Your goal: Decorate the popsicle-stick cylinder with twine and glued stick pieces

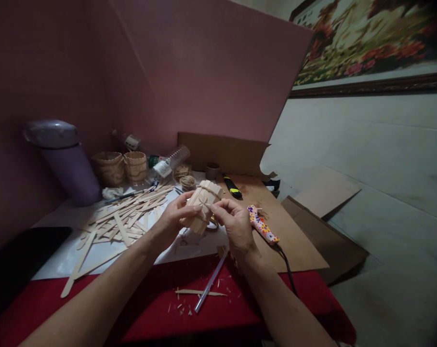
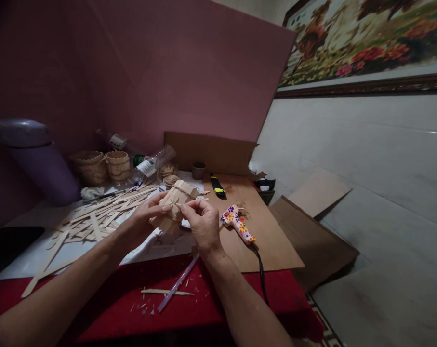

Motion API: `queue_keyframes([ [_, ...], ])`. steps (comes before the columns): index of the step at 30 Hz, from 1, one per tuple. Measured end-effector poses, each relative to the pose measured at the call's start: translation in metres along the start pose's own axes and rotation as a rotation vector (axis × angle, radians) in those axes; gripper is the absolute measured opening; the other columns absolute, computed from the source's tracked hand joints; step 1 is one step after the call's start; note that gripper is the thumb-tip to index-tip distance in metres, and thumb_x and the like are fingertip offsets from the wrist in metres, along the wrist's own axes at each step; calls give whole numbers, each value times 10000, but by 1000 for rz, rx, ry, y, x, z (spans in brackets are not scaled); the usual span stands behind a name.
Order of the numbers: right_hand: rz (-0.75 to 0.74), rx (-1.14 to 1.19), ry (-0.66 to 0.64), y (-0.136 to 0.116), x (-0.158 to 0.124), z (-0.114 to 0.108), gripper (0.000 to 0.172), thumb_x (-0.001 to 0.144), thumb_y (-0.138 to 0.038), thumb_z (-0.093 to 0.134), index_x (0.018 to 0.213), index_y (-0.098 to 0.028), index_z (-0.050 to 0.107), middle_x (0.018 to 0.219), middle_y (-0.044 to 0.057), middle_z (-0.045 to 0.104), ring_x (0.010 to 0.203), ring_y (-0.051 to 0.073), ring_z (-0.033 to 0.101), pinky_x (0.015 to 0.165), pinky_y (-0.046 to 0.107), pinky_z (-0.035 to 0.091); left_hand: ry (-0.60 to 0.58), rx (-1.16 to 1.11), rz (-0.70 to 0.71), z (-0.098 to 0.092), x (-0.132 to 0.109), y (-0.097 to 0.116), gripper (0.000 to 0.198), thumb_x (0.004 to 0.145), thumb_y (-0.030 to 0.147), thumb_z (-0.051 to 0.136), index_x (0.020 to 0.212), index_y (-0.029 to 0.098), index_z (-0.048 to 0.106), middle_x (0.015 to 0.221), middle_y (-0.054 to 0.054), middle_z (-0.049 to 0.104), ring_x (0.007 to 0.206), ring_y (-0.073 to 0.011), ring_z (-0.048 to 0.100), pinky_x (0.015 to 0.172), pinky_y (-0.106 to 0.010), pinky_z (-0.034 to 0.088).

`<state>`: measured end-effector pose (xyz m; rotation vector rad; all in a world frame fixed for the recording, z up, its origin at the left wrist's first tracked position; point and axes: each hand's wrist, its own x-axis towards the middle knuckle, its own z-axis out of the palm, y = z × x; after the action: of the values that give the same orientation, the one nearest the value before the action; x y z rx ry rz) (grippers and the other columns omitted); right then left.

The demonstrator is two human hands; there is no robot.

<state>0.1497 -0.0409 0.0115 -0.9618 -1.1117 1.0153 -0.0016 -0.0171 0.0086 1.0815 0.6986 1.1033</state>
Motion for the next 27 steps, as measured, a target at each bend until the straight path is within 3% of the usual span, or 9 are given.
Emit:
queue_keyframes([
  [20,-23,-83,38,5,0,0,219,698,-350,728,643,-162,629,565,-40,554,544,99,467,551,239,389,-8,-28,-19,2,-1,1,488,684,285,747,1142,157,637,967,-74,690,765,-194,633,642,-287,493],
  [24,-117,-111,40,5,-2,1,210,751,-352,688,679,-174,604,591,-39,555,550,105,488,545,237,407,-7,-44,-33,6,-3,4,473,712,269,700,1165,162,617,948,-64,672,740,-184,608,614,-288,497],
  [27,-314,-315,67,5,-8,2,163,829,-328,631,748,-190,600,644,-18,597,571,121,525,549,246,422,26,-47,-38,7,-4,5,477,704,248,683,1167,161,609,938,-63,666,732,-181,594,592,-278,490],
])
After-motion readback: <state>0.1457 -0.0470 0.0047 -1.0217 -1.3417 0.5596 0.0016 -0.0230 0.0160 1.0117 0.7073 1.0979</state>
